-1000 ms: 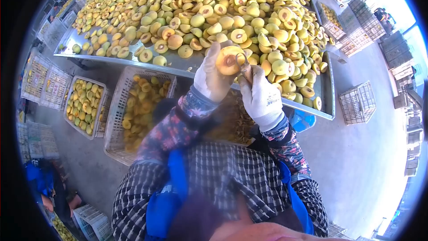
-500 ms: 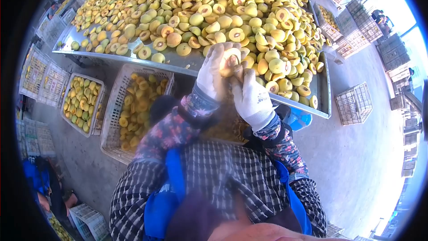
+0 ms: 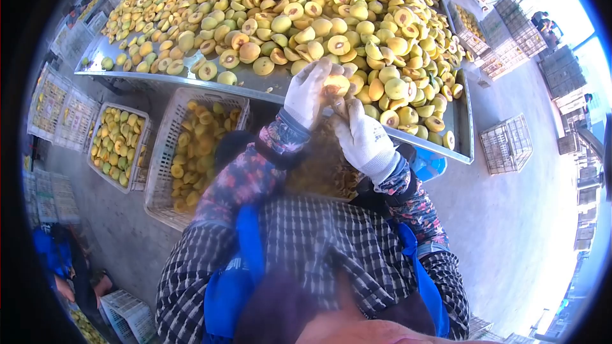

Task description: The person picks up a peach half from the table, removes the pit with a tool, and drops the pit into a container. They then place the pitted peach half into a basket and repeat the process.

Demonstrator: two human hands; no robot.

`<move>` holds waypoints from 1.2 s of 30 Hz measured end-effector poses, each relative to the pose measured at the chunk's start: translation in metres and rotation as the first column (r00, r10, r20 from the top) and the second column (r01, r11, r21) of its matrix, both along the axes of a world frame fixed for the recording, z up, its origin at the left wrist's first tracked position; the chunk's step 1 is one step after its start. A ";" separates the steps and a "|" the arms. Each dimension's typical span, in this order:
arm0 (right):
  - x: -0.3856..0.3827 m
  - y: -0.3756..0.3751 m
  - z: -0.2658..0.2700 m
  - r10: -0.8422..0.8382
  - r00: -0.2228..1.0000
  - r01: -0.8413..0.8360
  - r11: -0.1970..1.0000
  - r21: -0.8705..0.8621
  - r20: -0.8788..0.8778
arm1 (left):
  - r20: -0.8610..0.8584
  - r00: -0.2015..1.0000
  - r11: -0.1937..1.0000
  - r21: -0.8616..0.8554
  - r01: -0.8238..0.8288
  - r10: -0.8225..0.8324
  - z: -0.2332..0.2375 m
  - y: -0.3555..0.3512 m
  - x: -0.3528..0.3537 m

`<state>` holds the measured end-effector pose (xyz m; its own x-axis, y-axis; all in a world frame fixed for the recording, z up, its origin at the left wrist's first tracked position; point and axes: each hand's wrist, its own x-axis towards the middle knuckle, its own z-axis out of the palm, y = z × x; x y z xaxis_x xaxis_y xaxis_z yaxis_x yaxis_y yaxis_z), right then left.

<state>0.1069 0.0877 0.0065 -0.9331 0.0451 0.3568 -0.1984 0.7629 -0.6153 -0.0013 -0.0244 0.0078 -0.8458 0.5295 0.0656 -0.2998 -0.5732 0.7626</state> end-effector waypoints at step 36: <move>0.132 0.095 -0.006 0.101 0.995 -0.094 0.974 0.208 -0.025 | -0.851 0.525 0.194 -0.515 -0.835 -0.002 -0.033 -0.230 -0.045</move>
<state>0.2385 0.1831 0.0008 -0.9158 -0.1237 0.3820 -0.2972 0.8485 -0.4379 -0.0460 -0.2548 -0.0255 -0.8750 0.1693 0.4536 0.4482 0.6373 0.6269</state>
